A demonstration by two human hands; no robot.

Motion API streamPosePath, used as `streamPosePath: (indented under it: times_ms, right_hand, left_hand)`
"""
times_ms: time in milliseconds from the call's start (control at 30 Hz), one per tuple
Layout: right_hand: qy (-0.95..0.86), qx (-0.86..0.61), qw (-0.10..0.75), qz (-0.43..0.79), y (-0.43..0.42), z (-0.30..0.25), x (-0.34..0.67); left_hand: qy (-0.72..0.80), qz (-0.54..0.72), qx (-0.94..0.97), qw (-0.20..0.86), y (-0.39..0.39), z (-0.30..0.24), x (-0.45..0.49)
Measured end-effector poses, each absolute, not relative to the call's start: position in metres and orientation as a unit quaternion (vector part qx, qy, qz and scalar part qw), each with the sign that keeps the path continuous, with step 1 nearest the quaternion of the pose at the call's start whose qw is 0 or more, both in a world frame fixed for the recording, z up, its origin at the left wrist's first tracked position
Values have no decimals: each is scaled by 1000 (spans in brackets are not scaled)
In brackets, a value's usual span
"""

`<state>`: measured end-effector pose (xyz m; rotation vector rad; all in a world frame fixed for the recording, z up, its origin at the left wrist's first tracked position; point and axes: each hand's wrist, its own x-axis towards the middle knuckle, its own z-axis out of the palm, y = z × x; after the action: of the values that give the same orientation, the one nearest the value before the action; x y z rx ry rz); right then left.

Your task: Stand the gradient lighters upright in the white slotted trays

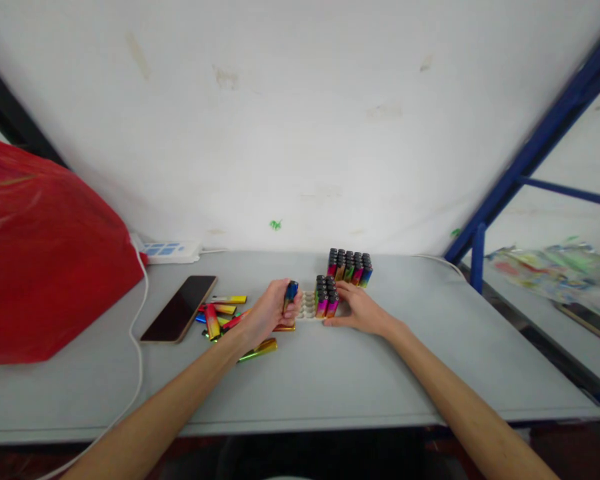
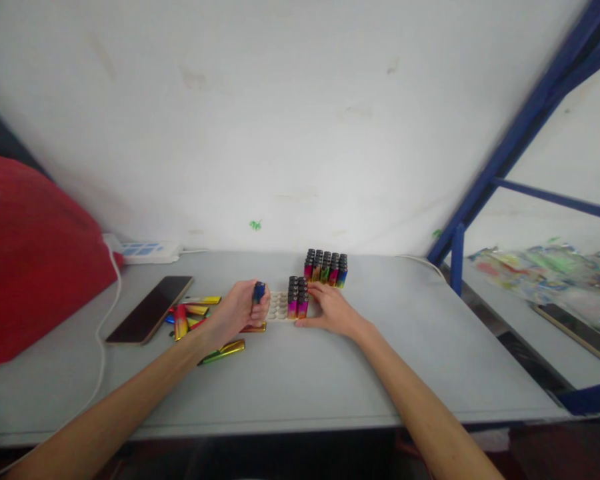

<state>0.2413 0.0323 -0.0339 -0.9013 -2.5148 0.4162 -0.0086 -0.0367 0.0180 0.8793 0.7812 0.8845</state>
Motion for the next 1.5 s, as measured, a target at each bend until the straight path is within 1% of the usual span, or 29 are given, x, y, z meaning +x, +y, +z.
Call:
streamPosePath:
  times_ms: [67, 133, 267, 333, 400, 633, 867, 1033, 1167, 1233, 1367, 1500]
  right_hand:
    - [-906, -327, 220, 152, 32, -35, 242]
    - [-906, -327, 220, 156, 32, -35, 242]
    - [-906, -329, 217, 156, 32, -34, 242]
    - [-907, -327, 217, 154, 32, -33, 242]
    - [-907, -325, 219, 153, 32, -33, 241]
    - [-905, -325, 226, 156, 30, -30, 240]
    - [-904, -317, 232, 169, 29, -27, 240]
    - [-905, -329, 213, 164, 29, -28, 241]
    - [-906, -336, 203, 156, 30, -30, 242]
    - [-907, -337, 200, 156, 31, -31, 242]
    - [-905, -342, 200, 159, 30, -30, 241]
    - [-904, -338, 205, 162, 29, -29, 241]
  left_hand:
    - [346, 417, 409, 734, -36, 19, -9]
    - [353, 443, 436, 700, -34, 18, -9]
    - [422, 472, 548, 547, -24, 17, -11]
    - [438, 460, 615, 467, -15, 17, -14]
    - [435, 438, 663, 423, -4, 17, -15]
    - [425, 401, 723, 368, 17, 3, -13]
    - [417, 347, 759, 361, 11, -2, -15]
    - [442, 271, 809, 277, 9, 10, -21]
    - [517, 252, 803, 155, -4, 36, -48]
    - [556, 210, 797, 105, -18, 47, -61]
    - [588, 100, 799, 80, -55, 52, -68]
    - [595, 76, 795, 89, -75, 38, -57]
